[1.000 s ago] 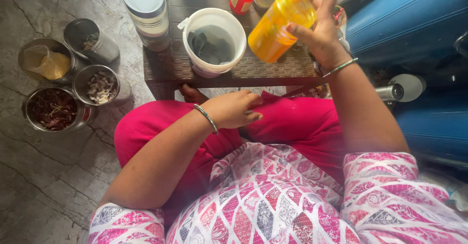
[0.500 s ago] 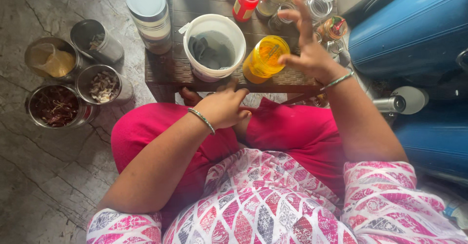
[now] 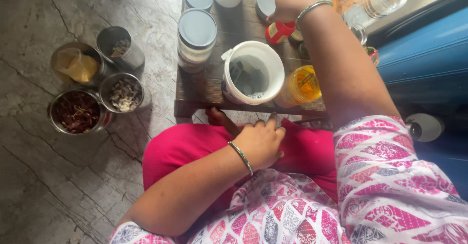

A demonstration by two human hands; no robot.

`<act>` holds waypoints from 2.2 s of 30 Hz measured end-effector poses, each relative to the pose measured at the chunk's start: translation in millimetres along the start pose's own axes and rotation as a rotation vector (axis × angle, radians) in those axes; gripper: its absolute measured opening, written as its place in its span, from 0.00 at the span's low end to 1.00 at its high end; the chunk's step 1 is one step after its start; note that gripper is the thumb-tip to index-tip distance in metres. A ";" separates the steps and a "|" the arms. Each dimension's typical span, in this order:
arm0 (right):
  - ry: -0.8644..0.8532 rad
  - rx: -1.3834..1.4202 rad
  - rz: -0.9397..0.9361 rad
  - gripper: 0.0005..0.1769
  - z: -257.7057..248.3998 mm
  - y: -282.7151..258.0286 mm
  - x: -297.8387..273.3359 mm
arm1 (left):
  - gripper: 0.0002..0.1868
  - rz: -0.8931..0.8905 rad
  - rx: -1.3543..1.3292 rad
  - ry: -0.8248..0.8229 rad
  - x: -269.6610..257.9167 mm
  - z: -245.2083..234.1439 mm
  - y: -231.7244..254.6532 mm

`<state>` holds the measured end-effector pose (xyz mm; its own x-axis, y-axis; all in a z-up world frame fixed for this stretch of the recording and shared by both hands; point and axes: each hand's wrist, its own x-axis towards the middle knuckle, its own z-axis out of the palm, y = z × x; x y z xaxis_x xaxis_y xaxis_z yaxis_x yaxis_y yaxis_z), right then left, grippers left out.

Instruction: The person sits cross-legged on the floor and wipes the exterior of several cylindrical containers with a grey cloth. They dip the cloth into a white bucket of liquid, wring it out, and wipe each container before placing it back on a low wooden table.

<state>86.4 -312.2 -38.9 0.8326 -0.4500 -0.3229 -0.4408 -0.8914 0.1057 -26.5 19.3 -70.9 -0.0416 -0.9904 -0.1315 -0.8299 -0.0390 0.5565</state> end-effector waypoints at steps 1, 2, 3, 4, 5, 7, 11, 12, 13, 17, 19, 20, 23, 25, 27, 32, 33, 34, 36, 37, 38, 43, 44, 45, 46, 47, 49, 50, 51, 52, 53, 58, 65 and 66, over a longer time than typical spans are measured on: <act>0.052 -0.050 -0.103 0.57 10.7 1.5 11.8 | 0.33 0.018 0.003 0.038 1.6 -0.9 -2.3; 0.032 -0.094 -0.086 0.60 22.4 3.1 22.5 | 0.30 0.030 -0.002 0.079 3.5 -0.5 -3.3; 0.011 -0.137 -0.069 0.64 32.8 4.7 33.0 | 0.30 0.016 0.033 0.036 5.7 0.5 -4.8; -0.010 -0.180 -0.053 0.67 40.8 6.6 43.4 | 0.30 0.000 0.066 -0.007 7.8 1.6 -6.4; -0.008 -0.199 -0.023 0.69 46.7 7.6 53.1 | 0.30 -0.017 0.099 -0.050 10.0 2.8 -7.8; -0.007 -0.230 0.047 0.72 56.2 8.2 62.4 | 0.32 -0.017 0.068 -0.128 11.9 5.3 -9.1; 0.007 -0.225 0.083 0.61 48.1 3.0 55.2 | 0.33 -0.017 -0.061 -0.220 12.3 8.3 -12.2; 0.035 -0.225 0.088 0.57 42.3 0.4 49.1 | 0.33 -0.029 -0.073 -0.221 13.4 8.2 -13.6; 0.063 -0.225 0.093 0.53 35.4 -1.3 41.7 | 0.34 -0.041 -0.085 -0.223 15.7 7.8 -15.3; 0.285 0.078 0.026 0.41 10.8 5.6 -3.5 | 0.34 -0.130 -0.098 -0.281 25.0 8.0 -21.8; 0.312 0.217 0.057 0.37 0.8 13.8 -37.0 | 0.34 -0.142 -0.080 -0.261 25.4 5.9 -24.4; 0.382 0.292 -0.019 0.38 -1.6 20.5 -59.4 | 0.33 -0.145 -0.069 -0.253 25.3 4.7 -25.0; 0.524 0.503 -0.222 0.44 -1.4 34.6 -133.1 | 0.33 -0.130 -0.027 -0.231 23.0 2.3 -26.0; 0.521 0.641 -0.317 0.45 4.5 45.0 -186.3 | 0.44 -0.134 -0.052 -0.196 27.2 5.1 -27.2; 0.316 0.662 -0.332 0.46 9.3 47.4 -222.0 | 0.53 -0.128 -0.127 -0.179 35.6 8.7 -30.5; 0.226 0.509 -0.311 0.45 35.7 26.9 -260.9 | 0.56 0.005 -0.243 -0.121 51.1 16.3 -48.5; 0.259 0.518 -0.315 0.46 41.6 24.1 -265.3 | 0.55 0.046 -0.213 -0.061 51.8 17.4 -51.9; 0.291 0.523 -0.322 0.46 47.1 22.4 -268.6 | 0.54 0.086 -0.185 0.003 52.4 18.6 -55.3; 0.377 0.541 -0.282 0.50 63.2 13.4 -273.8 | 0.53 0.065 -0.211 0.066 54.7 21.9 -59.2; 0.419 0.551 -0.262 0.53 70.8 10.6 -276.4 | 0.54 0.005 -0.266 0.066 55.9 23.9 -59.8; 0.464 0.543 -0.267 0.53 78.0 7.8 -277.6 | 0.55 -0.062 -0.318 0.059 52.7 26.9 -59.9; 0.585 0.516 -0.310 0.55 87.8 2.1 -271.2 | 0.53 -0.007 -0.280 0.232 52.2 31.6 -47.6; 0.583 0.541 -0.309 0.55 90.2 3.1 -273.5 | 0.53 0.036 -0.265 0.285 52.9 36.2 -43.8; 0.581 0.566 -0.308 0.55 93.0 3.3 -275.0 | 0.49 -0.018 -0.272 0.297 53.2 39.6 -42.5; 0.576 0.593 -0.303 0.54 96.0 5.4 -278.0 | 0.45 -0.072 -0.282 0.304 53.5 43.2 -42.2; 0.588 0.637 -0.327 0.54 97.8 10.1 -281.3 | 0.42 -0.125 -0.291 0.311 53.9 46.6 -42.9; 0.599 0.738 -0.372 0.54 106.9 15.3 -294.7 | 0.35 -0.115 -0.348 0.336 47.8 56.8 -44.7; 0.620 0.808 -0.391 0.55 107.6 17.9 -299.3 | 0.32 -0.105 -0.364 0.359 48.3 55.3 -47.3; 0.639 0.879 -0.410 0.56 108.6 20.3 -305.7 | 0.34 -0.138 -0.496 0.352 47.6 55.7 -47.7; 0.654 0.945 -0.434 0.57 109.0 23.0 -312.0 | 0.36 -0.171 -0.633 0.347 46.4 58.8 -45.6; 0.669 1.000 -0.454 0.58 109.4 24.8 -318.0 | 0.38 -0.203 -0.770 0.340 45.9 61.3 -43.1; 0.696 1.173 -0.483 0.62 123.5 19.1 -350.4 | 0.57 -0.216 -1.555 0.200 39.9 85.2 -17.3; 0.647 1.127 -0.482 0.47 143.3 -12.3 -340.8 | 0.56 -0.264 -1.490 0.261 36.8 99.1 -17.1; 0.685 1.139 -0.445 0.43 145.9 -16.2 -338.7 | 0.56 -0.243 -1.515 0.251 37.5 101.4 -19.2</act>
<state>-237.4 -137.4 -68.5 0.8234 -0.3762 0.4249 0.1482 -0.5802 -0.8009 -68.6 -3.7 -169.7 0.2246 -0.9308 -0.2884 0.5210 -0.1354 0.8428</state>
